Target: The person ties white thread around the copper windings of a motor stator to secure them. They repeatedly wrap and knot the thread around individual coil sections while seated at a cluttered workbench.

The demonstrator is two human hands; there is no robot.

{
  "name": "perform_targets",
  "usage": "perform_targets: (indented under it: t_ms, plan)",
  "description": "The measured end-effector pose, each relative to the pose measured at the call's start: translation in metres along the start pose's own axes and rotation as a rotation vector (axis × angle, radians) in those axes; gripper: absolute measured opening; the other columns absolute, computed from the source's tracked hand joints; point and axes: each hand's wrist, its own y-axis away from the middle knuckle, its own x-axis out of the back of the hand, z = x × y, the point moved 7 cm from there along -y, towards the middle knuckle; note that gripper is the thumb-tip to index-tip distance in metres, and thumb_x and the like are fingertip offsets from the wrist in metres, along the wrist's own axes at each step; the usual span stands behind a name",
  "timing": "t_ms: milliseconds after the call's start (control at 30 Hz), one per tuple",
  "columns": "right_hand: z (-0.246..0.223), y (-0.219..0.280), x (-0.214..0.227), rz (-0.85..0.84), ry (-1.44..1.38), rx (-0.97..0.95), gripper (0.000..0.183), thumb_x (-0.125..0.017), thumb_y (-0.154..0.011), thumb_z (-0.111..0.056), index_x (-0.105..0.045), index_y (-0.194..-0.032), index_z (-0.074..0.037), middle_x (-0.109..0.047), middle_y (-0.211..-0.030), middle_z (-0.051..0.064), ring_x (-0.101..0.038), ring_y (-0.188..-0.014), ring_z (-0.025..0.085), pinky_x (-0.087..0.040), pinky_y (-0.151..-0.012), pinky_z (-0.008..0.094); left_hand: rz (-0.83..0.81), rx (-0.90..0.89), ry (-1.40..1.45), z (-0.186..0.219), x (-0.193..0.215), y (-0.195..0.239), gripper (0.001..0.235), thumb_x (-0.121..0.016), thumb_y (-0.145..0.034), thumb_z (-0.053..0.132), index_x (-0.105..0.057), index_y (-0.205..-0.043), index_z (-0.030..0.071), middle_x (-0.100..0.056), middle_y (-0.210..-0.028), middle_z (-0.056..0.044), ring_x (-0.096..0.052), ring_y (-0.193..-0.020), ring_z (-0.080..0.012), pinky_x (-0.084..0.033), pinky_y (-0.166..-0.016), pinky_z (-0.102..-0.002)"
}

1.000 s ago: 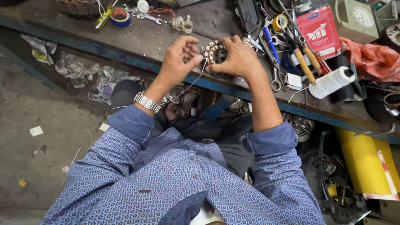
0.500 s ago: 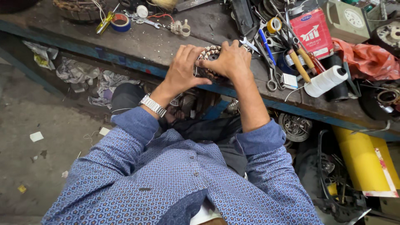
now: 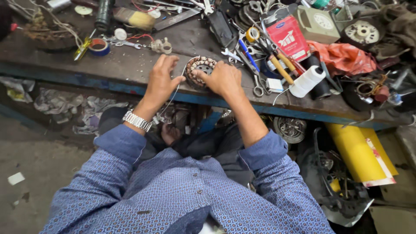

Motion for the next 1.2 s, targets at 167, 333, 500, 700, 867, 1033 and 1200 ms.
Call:
perform_targets:
  t_ms: [167, 333, 500, 700, 867, 1033, 1200]
  plan:
    - [0.008, -0.001, 0.002, 0.003, -0.025, 0.086, 0.091, -0.062, -0.077, -0.084, -0.071, -0.093, 0.005, -0.072, -0.086, 0.028, -0.072, -0.086, 0.043, -0.055, -0.077, 0.052, -0.05, 0.01, -0.002, 0.005, -0.001, -0.003, 0.047, -0.086, -0.074, 0.0, -0.064, -0.116, -0.002, -0.065, -0.111, -0.015, -0.07, -0.105, -0.0298, -0.058, -0.091, -0.037]
    - [0.021, -0.062, -0.004, -0.037, -0.127, 0.229, 0.073, -0.067, -0.089, -0.071, -0.073, -0.083, 0.002, -0.071, -0.077, 0.022, -0.07, -0.073, 0.036, -0.053, -0.066, 0.048, -0.08, -0.028, -0.041, 0.01, 0.002, -0.004, 0.039, -0.083, -0.081, 0.006, -0.067, -0.116, -0.002, -0.07, -0.107, -0.015, -0.071, -0.102, -0.0295, -0.055, -0.088, -0.036]
    - [-0.01, -0.124, -0.038, -0.619, -0.932, 0.493, 0.028, -0.074, -0.099, -0.027, -0.068, -0.097, 0.001, -0.062, -0.075, 0.004, -0.054, -0.066, 0.015, -0.042, -0.06, 0.034, -0.009, 0.107, 0.094, 0.006, 0.002, -0.013, 0.031, -0.074, -0.091, 0.006, -0.065, -0.118, -0.003, -0.071, -0.111, -0.015, -0.073, -0.105, -0.0236, -0.058, -0.093, -0.034]
    - [-0.035, -0.133, -0.047, -0.731, -0.907, 0.819, 0.022, -0.06, -0.087, -0.005, -0.074, -0.104, -0.001, -0.074, -0.092, 0.002, -0.066, -0.087, 0.01, -0.055, -0.079, 0.027, -0.165, 0.473, 0.198, -0.022, -0.003, -0.034, 0.031, -0.074, -0.09, 0.015, -0.066, -0.115, 0.0, -0.074, -0.102, -0.011, -0.072, -0.093, -0.0191, -0.059, -0.081, -0.031]
    - [-0.015, -0.133, -0.043, -0.783, -0.736, 0.742, 0.025, -0.062, -0.085, -0.008, -0.074, -0.105, 0.0, -0.077, -0.088, 0.006, -0.07, -0.083, 0.012, -0.057, -0.079, 0.029, -0.508, 0.232, -0.055, -0.052, -0.037, -0.115, 0.025, -0.073, -0.093, 0.024, -0.068, -0.104, 0.002, -0.075, -0.089, -0.01, -0.074, -0.08, -0.021, -0.057, -0.072, -0.034]
    - [-0.013, -0.129, -0.037, -0.949, -0.631, 0.603, 0.039, -0.079, -0.079, -0.024, -0.071, -0.11, -0.001, -0.079, -0.092, 0.008, -0.073, -0.083, 0.015, -0.059, -0.075, 0.031, -0.29, -0.319, -0.128, -0.043, -0.072, -0.164, 0.014, -0.071, -0.096, 0.014, -0.063, -0.097, 0.003, -0.067, -0.086, -0.015, -0.068, -0.081, -0.0352, -0.052, -0.07, -0.044]
    - [-0.011, -0.13, -0.047, -0.929, -0.48, 0.552, 0.039, -0.08, -0.08, -0.024, -0.075, -0.113, -0.004, -0.077, -0.091, 0.01, -0.074, -0.081, 0.019, -0.057, -0.075, 0.033, -0.421, -0.226, -0.002, -0.062, -0.075, -0.153, 0.011, -0.067, -0.093, 0.012, -0.063, -0.092, 0.002, -0.066, -0.081, -0.014, -0.068, -0.075, -0.0352, -0.052, -0.067, -0.045]
